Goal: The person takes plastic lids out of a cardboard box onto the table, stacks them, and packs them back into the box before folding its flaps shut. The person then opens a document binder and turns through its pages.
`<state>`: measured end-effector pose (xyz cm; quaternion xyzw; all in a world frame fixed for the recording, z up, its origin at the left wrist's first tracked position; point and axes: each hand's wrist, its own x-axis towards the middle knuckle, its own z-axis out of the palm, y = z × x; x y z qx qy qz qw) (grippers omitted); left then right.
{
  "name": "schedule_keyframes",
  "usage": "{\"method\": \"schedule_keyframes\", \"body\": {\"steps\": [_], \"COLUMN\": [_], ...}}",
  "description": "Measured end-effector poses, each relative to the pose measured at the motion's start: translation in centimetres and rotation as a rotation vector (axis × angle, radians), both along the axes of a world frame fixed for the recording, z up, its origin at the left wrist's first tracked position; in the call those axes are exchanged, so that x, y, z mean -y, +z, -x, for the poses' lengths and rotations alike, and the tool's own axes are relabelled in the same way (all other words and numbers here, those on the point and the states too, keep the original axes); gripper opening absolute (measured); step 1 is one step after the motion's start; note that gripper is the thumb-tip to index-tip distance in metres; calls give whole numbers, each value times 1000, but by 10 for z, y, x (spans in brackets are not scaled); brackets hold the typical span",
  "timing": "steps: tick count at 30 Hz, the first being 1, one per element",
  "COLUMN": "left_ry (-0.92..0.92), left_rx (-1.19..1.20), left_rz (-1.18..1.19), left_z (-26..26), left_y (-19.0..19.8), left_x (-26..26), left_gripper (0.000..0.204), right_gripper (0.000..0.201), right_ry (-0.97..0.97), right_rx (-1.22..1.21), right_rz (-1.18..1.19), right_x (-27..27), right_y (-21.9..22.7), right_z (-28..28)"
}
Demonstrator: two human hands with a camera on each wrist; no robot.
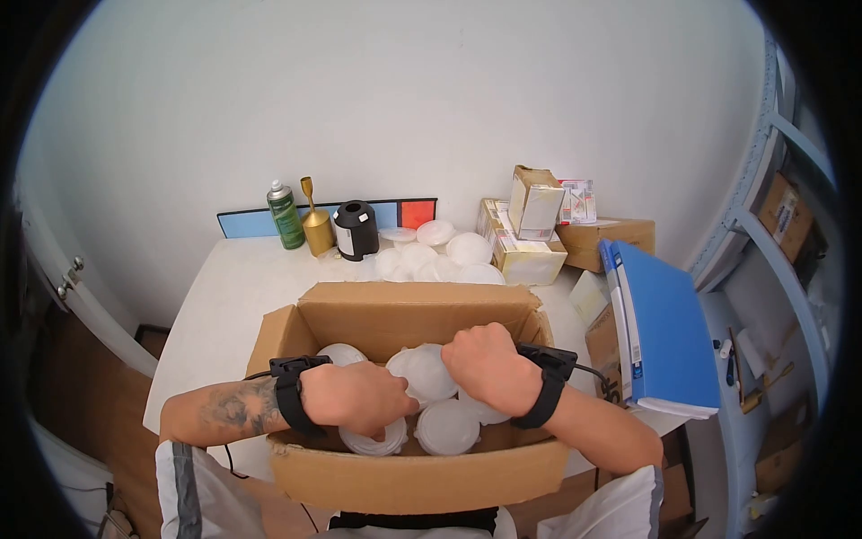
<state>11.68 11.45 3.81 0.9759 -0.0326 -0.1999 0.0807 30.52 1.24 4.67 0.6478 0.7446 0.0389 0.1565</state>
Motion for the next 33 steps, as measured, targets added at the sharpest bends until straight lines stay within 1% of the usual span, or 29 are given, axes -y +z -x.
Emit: {"method": "schedule_keyframes", "body": {"steps": [1,3,4,5,6,7,8,10,11,12,14,15,16,18,19,21,23,24,25,26,27,29,30,32,33], "left_ry": [6,-5,-15,-6,-27,-45,-28,5,-5,13,-24,-28,-30,-49,-56,-28,-23,-10,-19,-9,0,-6,1,2,5], "left_rx": [5,23,46,41,18,-4,-8,-34,19,9,2,-5,-11,19,18,51,24,2,-2,29,61,99,141,132,116], "left_rz": [-25,-15,-7,-3,-25,-48,-45,-70,-65,-63,-51,-43,-41,-72,-74,-85,-99,-113,-114,-119,-126,-122,-116,-132,-143], "left_z": [0,1,1,-1,-3,-4,-5,-5,-4,-3,-6,-7,-7,-8,-8,-5,-5,-5,-4,-3,-2,2,3,2,2], "left_y": [0,4,6,6,4,2,0,-6,-10,-10,-9,-12,-11,-6,-5,-2,5,9,12,14,15,16,17,22,23], "left_x": [2,3,3,2,1,1,0,0,-1,-2,-3,-2,-1,1,1,2,4,5,6,7,7,7,7,9,10], "left_gripper": [21,19,17,17,23,29,29,22,17,17,15,13,13,13,13,12,12,12,12,12,12,12,11,10,9], "right_gripper": [10,19,19,24,29,29,29,32,34,37,37,36,36,37,38,44,43,43,46,49,49,53,53,54,54], "right_ry": [3,25,28,5,-13,-5,12,-83,-54,-24,-171,-273,-278,-229,-234,-143,-22,-30,69,167,157,27,23,134,133], "right_rx": [-5,-49,-53,-65,-77,-93,-96,-246,-358,-472,-792,-843,-848,-293,-361,-308,-251,-256,-238,-219,-222,-277,-275,-235,-235], "right_rz": [2,-12,-5,15,33,47,51,212,117,20,-425,-662,-660,-898,-730,-304,39,35,12,-10,-11,151,147,-9,-10], "right_x": [-2,-2,-1,0,0,3,3,1,2,0,-10,-17,-19,-22,-21,-23,-28,-29,-29,-28,-28,-31,-27,-20,-21], "right_y": [-1,-5,-4,-2,2,10,24,55,66,73,75,76,70,57,50,30,11,-8,-29,-37,-39,-34,-32,-30,-33], "right_z": [-1,-6,-8,-8,-9,-10,-10,-12,-18,-25,-28,-25,-21,-16,-12,-7,5,5,5,8,8,12,12,9,7]}}
